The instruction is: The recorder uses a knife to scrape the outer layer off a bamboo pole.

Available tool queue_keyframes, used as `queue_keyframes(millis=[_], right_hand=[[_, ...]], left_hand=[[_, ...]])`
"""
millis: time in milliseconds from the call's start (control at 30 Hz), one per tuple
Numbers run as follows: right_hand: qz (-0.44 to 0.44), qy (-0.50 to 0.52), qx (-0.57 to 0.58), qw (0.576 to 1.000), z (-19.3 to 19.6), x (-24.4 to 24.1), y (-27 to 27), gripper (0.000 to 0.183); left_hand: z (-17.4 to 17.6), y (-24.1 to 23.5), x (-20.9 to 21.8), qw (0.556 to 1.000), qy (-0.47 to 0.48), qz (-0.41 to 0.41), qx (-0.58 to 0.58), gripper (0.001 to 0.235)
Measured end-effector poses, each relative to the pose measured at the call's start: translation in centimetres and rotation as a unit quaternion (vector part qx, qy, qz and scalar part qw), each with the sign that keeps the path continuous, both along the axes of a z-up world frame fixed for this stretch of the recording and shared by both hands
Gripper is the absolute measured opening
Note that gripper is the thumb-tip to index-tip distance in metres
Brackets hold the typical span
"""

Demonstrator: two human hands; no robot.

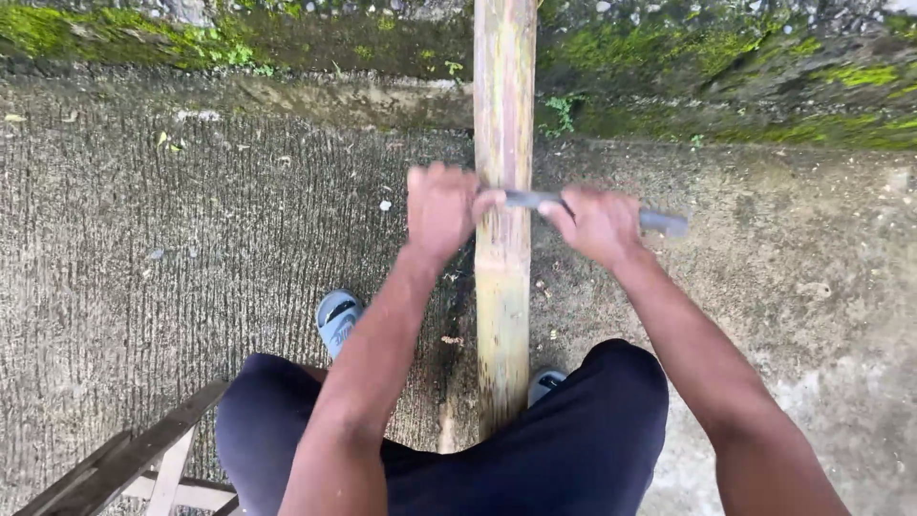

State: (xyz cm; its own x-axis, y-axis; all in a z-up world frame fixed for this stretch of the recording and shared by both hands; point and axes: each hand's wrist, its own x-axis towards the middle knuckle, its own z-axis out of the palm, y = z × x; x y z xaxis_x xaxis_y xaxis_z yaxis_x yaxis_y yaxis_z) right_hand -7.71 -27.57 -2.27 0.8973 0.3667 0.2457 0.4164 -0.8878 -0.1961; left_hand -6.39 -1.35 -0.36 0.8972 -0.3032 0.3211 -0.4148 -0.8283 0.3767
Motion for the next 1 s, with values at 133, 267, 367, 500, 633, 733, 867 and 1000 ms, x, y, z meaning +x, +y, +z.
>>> queue_keyframes(millis=[133, 267, 367, 500, 633, 733, 867, 1000], right_hand=[[0.031, 0.09, 0.015, 0.995, -1.7, -8.3, -0.6, 0.053], [0.042, 0.068, -0.002, 0.997, -1.8, -3.9, -1.1, 0.053], [0.004, 0.069, -0.038, 0.997, -0.8, 0.0, -0.5, 0.055], [-0.02, 0.041, -0.023, 0.999, -1.9, -0.7, -0.6, 0.054], [0.034, 0.047, 0.073, 0.996, -2.3, -7.3, -1.0, 0.042], [-0.004, 0.114, -0.013, 0.993, -2.3, -4.8, -1.6, 0.056], [-0.024, 0.025, -0.053, 0.998, 1.1, 4.0, -0.7, 0.059], [-0.078, 0.02, -0.046, 0.996, 5.2, 12.1, 0.9, 0.052]], left_hand=[[-4.5, 0.1, -9.9, 0.994, 0.106, 0.008, 0.007, 0.055], [-1.3, -0.6, -6.2, 0.998, 0.05, 0.029, 0.006, 0.051], [-0.9, -0.4, -1.1, 1.0, 0.017, 0.02, 0.0, 0.049], [0.3, -0.3, -0.3, 1.0, 0.001, -0.008, 0.003, 0.047], [-0.4, -0.6, -7.6, 0.999, 0.033, 0.005, 0.028, 0.044], [-0.8, -0.4, -4.5, 0.999, 0.048, -0.009, -0.01, 0.044], [-1.5, 0.2, 5.8, 0.999, -0.012, -0.027, -0.031, 0.043], [1.7, 0.4, 14.8, 0.999, 0.003, -0.023, -0.03, 0.042]])
